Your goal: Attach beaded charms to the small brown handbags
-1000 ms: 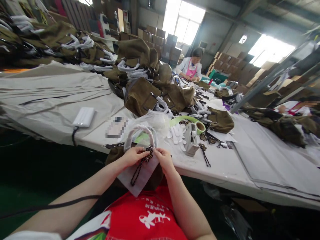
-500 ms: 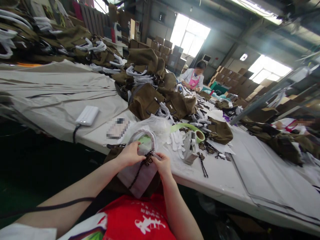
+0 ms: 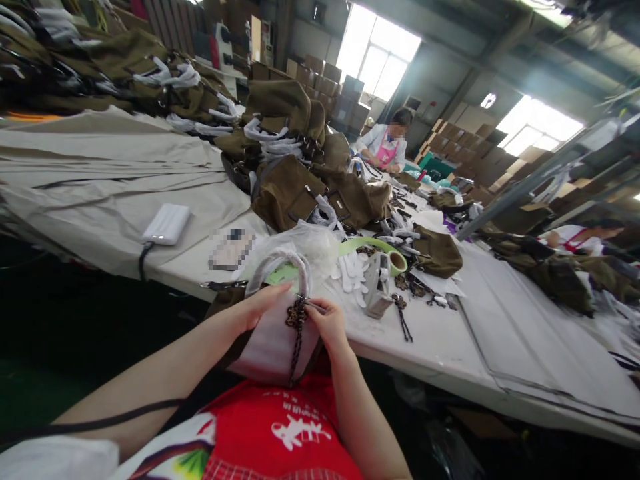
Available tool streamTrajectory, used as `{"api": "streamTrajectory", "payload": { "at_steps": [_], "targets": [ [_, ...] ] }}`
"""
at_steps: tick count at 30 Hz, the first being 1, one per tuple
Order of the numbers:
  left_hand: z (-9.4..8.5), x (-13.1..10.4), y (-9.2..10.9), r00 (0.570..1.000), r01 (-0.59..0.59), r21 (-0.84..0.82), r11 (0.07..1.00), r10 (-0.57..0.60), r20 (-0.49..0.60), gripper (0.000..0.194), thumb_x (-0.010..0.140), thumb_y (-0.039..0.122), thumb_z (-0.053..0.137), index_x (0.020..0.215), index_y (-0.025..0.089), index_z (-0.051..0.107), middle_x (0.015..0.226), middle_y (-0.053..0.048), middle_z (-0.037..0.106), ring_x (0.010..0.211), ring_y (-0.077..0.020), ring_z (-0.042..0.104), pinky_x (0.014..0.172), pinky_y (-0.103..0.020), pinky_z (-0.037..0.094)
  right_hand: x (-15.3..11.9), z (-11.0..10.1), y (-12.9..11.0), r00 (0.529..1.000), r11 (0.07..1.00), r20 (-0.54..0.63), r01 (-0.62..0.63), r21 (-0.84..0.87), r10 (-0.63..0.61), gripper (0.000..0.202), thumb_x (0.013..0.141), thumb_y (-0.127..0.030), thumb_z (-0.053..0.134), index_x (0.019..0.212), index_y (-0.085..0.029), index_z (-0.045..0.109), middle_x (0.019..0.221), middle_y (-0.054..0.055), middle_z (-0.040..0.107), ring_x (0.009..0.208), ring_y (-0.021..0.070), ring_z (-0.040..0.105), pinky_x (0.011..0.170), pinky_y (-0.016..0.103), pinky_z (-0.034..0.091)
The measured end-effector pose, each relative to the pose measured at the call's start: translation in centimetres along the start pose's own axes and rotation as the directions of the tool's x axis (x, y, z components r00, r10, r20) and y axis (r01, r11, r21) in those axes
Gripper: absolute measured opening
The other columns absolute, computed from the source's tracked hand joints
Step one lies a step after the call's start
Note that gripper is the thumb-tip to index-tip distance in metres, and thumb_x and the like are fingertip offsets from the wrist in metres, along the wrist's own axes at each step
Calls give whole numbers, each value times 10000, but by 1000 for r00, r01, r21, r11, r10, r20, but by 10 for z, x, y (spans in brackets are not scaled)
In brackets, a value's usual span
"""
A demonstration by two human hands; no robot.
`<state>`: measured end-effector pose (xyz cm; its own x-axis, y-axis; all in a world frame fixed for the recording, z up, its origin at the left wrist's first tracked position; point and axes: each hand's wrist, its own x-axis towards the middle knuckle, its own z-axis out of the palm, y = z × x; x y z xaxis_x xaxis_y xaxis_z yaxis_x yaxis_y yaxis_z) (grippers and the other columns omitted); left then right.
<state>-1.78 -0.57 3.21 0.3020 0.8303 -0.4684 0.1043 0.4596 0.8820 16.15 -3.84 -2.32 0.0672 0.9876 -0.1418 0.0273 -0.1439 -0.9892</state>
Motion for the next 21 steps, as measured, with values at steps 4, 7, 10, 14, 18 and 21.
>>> {"api": "streamTrajectory", "payload": {
  "at_steps": [4,7,10,14,18,21],
  "targets": [
    [-1,0,-3,982,-106,25,994,100,159,498,632,531,748,919,124,752,943,-117,761,953,-292,683,875,-387,524,-4,-1,-3,998,993,3,63,-105,-63,263,705,-372,705,873,-175,756,824,35,754,754,200,680,740,294,519],
    [-4,1,-4,971,-170,79,982,153,186,461,611,435,786,946,119,761,976,-112,762,955,-296,683,909,-409,512,-11,-7,-12,997,953,-19,72,-293,-81,254,738,-417,673,755,-171,733,668,6,704,636,173,624,613,252,468],
    [-7,3,-6,973,-172,137,976,146,179,418,636,413,758,939,125,765,956,-103,767,930,-292,691,886,-399,522,-18,-14,-18,992,885,-73,60,-461,-106,360,744,-499,654,605,-167,653,502,-26,571,506,132,501,494,228,347],
    [-1,8,-15,961,-278,311,909,261,96,380,671,404,693,937,138,750,940,-85,767,906,-280,693,842,-365,526,-21,-9,-22,982,895,-104,100,-435,-160,388,747,-518,650,589,-168,601,484,-50,488,483,104,426,485,221,300],
    [14,7,-29,917,-329,506,797,398,-31,250,745,329,585,898,174,708,903,-57,749,864,-241,686,804,-325,517,-15,9,-23,981,895,-134,66,-440,-139,375,726,-492,675,552,-179,563,463,-58,476,472,102,427,494,221,307],
    [25,3,-38,909,-263,536,803,391,-141,214,783,272,531,916,157,652,875,-76,728,817,-231,684,756,-318,523,-9,19,-24,979,902,-172,23,-432,-107,385,726,-506,670,546,-196,530,419,-63,465,436,108,446,486,222,328]
  ]
}}
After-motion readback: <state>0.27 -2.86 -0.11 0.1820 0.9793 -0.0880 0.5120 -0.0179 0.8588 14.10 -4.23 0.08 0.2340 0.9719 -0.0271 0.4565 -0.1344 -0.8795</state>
